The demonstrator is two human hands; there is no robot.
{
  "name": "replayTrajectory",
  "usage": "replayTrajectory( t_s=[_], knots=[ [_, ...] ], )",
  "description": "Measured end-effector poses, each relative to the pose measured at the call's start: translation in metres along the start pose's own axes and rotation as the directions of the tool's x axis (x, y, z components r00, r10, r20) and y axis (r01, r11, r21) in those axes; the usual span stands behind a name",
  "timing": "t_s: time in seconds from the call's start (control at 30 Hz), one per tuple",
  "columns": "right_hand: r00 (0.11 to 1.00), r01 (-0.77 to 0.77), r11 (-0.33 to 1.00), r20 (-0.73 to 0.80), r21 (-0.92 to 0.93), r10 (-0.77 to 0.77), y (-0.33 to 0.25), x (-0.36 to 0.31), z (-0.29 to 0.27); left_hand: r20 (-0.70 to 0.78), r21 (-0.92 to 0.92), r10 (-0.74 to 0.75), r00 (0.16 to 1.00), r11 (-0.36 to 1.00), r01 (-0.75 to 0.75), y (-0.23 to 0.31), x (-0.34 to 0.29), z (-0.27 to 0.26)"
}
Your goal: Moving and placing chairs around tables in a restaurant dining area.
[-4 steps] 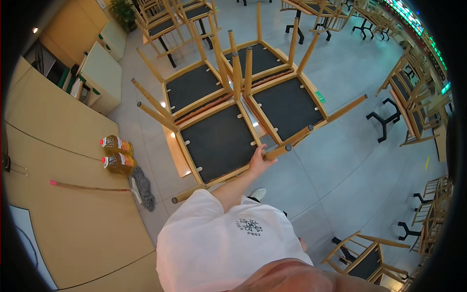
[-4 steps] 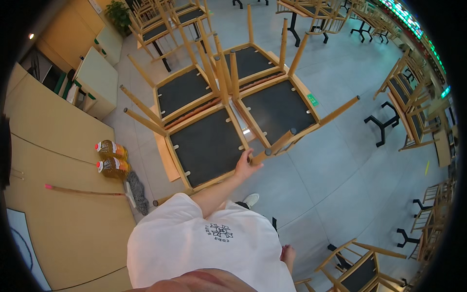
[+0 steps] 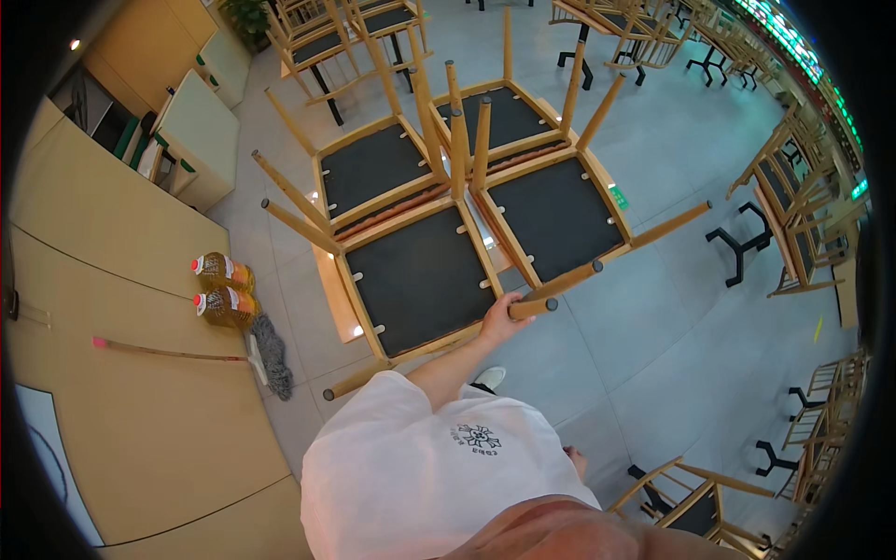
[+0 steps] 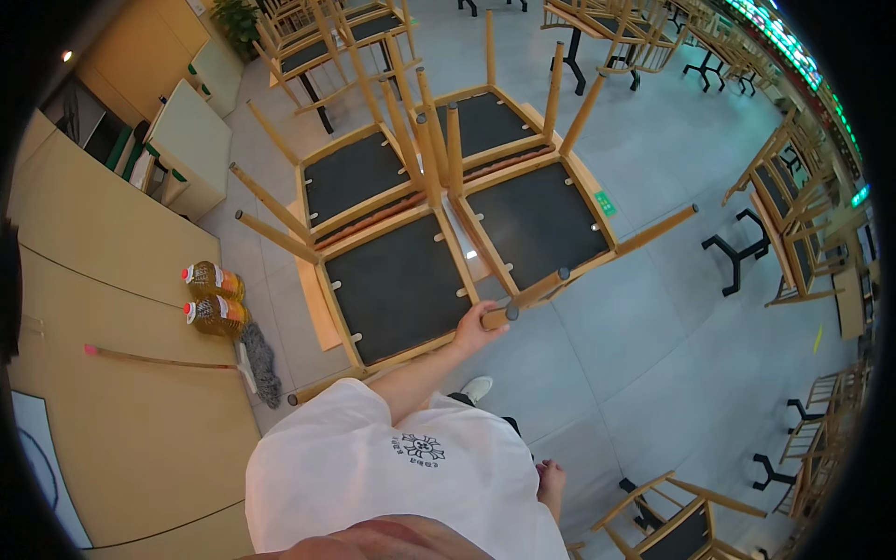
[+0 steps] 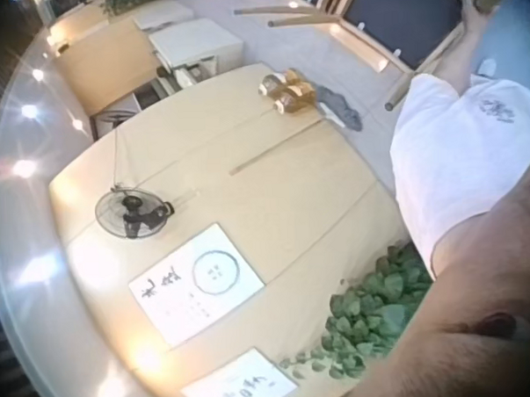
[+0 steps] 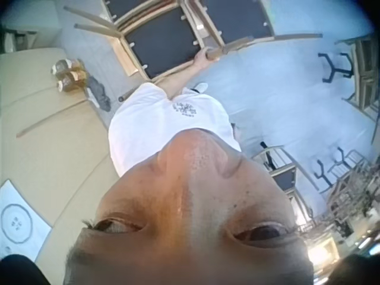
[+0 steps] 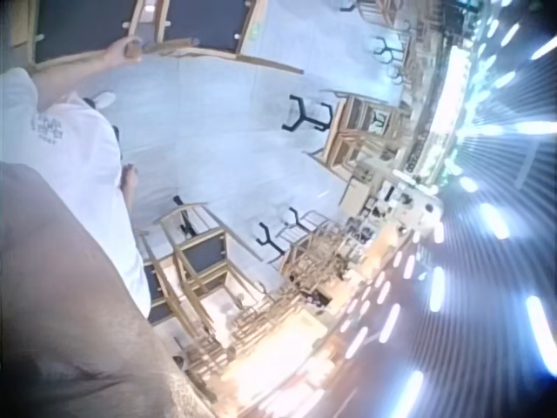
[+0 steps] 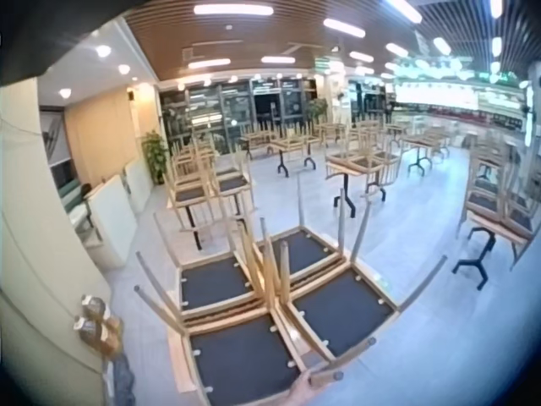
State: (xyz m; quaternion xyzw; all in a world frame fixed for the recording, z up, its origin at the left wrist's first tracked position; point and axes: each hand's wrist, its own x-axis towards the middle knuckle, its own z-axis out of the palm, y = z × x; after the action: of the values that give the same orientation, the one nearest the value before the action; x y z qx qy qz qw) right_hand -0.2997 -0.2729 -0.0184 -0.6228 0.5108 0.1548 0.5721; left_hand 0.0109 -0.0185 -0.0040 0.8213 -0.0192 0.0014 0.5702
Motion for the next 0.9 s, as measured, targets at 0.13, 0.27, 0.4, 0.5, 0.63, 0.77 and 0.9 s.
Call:
replayTrajectory(
  t_s=[0.13,0.27,0.4,0.5,0.63,0.77,0.9],
  knots=[
    [0.99,0.119,0.978,0.091,-0.169,-0.104,-0.038,0.037,0.003,-0.024,-0.036,-0.013,1.0,0.999,0.012,-0.004,0.014,0.011],
    [0.988,0.152,0.9,0.087,-0.409,-0.127,-0.045,0.063,-0.02,-0.095,-0.143,-0.071,0.993,0.988,0.057,-0.003,0.007,0.017],
    [0.989,0.144,0.787,0.055,-0.6,-0.139,0.018,0.17,-0.062,-0.248,-0.116,-0.114,0.962,0.989,0.088,-0.013,0.0,0.023],
    [0.998,0.054,0.896,0.047,-0.44,-0.037,0.03,0.218,-0.098,-0.271,-0.113,-0.132,0.953,0.988,0.105,0.0,0.005,0.027],
    [0.99,-0.05,0.994,0.129,-0.093,0.062,0.022,0.256,-0.096,-0.268,-0.137,-0.234,0.935,0.969,0.204,0.001,0.007,0.025],
    [0.983,-0.038,0.997,0.177,-0.065,0.049,0.025,0.283,-0.087,-0.353,-0.031,-0.122,0.928,0.992,0.119,-0.039,0.01,0.039],
    [0.978,-0.022,0.999,0.206,-0.039,0.03,0.028,0.302,-0.093,-0.234,-0.172,-0.214,0.948,0.969,0.176,-0.019,0.008,0.024]
  ],
)
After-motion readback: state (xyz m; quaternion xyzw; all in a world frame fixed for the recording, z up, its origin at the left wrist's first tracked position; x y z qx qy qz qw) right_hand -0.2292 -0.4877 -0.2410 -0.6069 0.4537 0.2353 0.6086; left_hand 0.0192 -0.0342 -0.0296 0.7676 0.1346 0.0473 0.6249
